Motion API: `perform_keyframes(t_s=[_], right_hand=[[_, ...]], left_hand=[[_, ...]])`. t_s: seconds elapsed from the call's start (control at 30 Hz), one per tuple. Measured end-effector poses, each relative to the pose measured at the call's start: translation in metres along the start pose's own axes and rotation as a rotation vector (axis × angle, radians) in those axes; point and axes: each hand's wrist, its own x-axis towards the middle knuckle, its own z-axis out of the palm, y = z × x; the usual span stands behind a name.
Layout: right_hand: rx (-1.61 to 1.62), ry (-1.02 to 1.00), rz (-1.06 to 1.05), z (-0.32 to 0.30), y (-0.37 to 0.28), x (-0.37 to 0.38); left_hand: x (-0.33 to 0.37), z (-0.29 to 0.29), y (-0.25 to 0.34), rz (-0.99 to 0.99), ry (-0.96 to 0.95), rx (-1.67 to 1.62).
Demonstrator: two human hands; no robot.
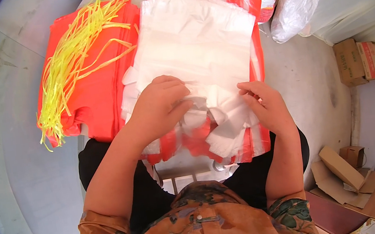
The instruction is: The person separates a plastic bag from a stack, folds it in half, and ties a yellow plastic strip around it to secure the bundle.
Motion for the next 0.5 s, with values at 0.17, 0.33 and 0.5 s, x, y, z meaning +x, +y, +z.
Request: perform_keyframes(t_s=[0.17,0.33,0.5], right_hand=[[-0.229,0.064,-0.251,-0.002,0.012,-0.002],[-0.257,0.073,-0.314,-0.001,0.012,-0.002],[-0.346,0.146,-0.304,-0.007,0.019,-0.005]], left_hand=[[-0.004,0.005,-0.001,-0.173,0.062,-0.208],[-0.006,0.007,-0.005,-0.250,0.061,-0.261],[-0.006,0.009,-0.005,-0.309,0.051,-0.314]])
